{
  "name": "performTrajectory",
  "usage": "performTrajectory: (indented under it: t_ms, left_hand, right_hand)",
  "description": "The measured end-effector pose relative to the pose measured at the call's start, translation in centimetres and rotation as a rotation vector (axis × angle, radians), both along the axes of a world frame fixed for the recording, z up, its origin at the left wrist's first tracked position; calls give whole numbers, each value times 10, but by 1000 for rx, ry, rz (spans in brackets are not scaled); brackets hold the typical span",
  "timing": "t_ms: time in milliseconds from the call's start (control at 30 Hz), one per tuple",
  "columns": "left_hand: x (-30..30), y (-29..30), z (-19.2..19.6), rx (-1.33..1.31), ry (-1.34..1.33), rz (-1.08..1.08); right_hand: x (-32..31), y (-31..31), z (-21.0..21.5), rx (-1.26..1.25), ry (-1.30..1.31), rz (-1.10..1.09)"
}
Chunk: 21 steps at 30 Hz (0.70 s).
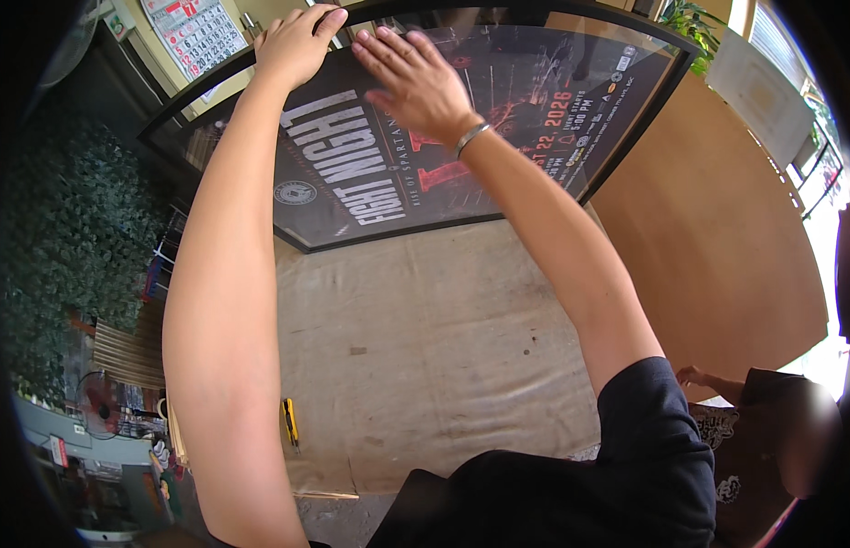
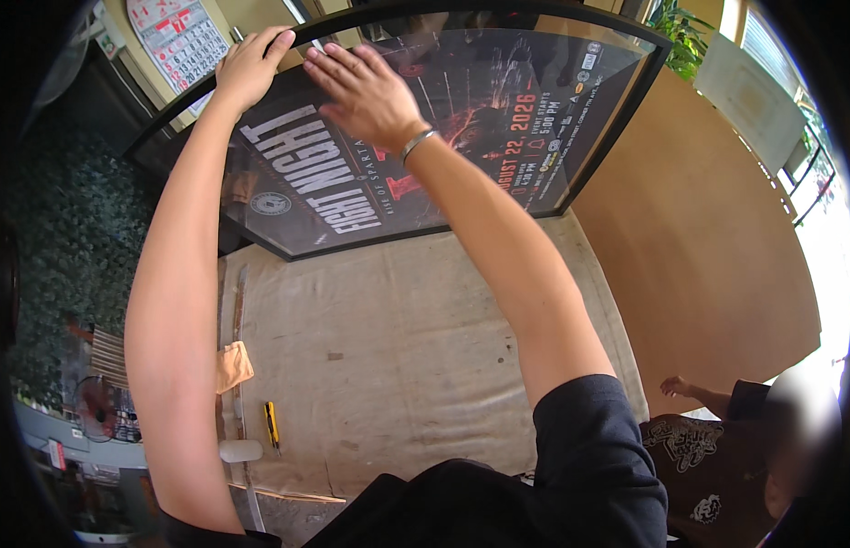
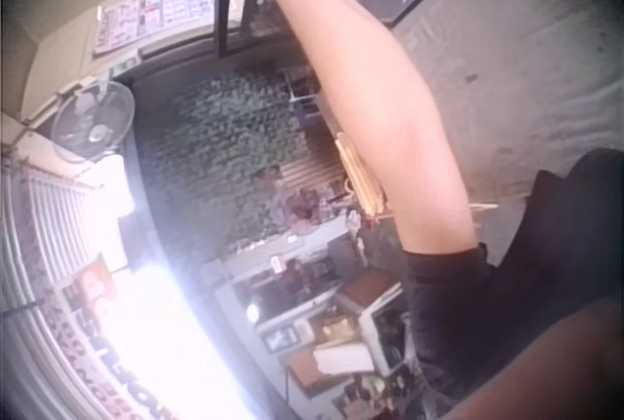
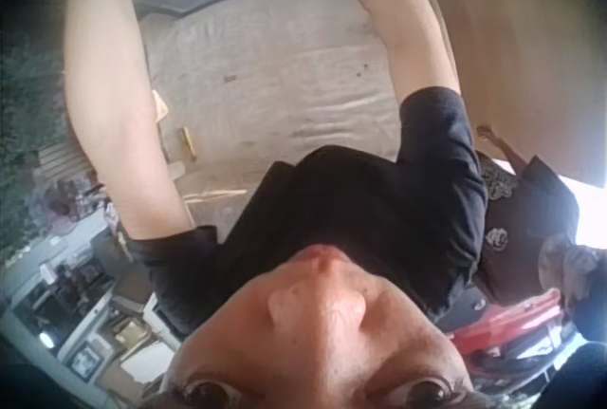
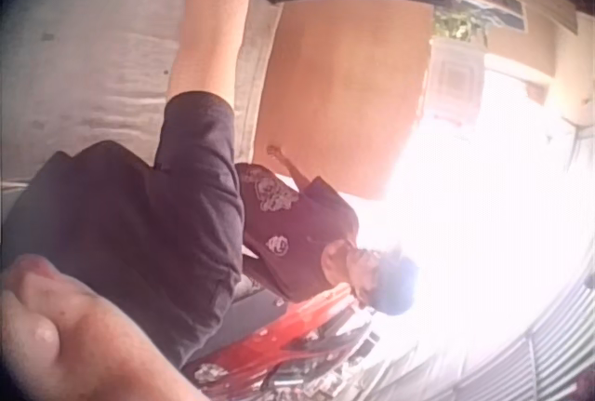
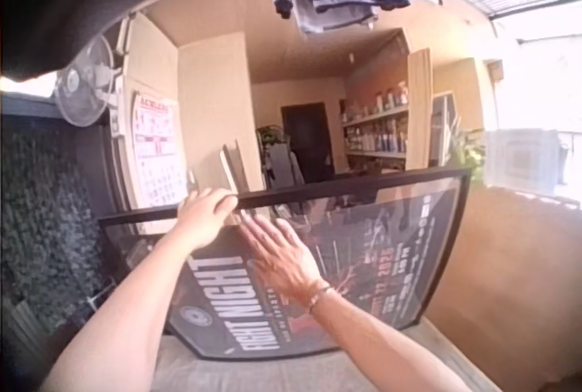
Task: The person assembles a large framed display by inserting thin wooden strips into grooves around the perimeter of a white panel. They then wipe the surface with a cloth and spray bottle, flip the frame to reveal a poster, and place it on a workbench.
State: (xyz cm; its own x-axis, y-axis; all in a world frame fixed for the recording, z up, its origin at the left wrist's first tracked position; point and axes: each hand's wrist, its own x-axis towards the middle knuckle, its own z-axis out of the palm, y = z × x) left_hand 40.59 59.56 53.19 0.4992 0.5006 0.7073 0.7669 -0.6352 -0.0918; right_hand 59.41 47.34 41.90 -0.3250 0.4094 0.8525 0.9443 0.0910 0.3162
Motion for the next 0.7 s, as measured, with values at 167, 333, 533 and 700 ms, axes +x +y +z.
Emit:
performTrajectory:
  t_ms: [167,333,533,700]
  left_hand:
    - [-9,2,-8,38,17,42]
    - [11,2,1,101,-29,29]
    - [27,-39,-13,-48,-116,-9]
    - [17,-42,3,5,-127,-38]
  right_hand:
    - [77,-26,6,101,-28,-118]
    - [248,-84,-93,280,927,-507]
    - [170,-283,-339,-306,955,-415]
    - [-19,-467,-515,-956,831,-579]
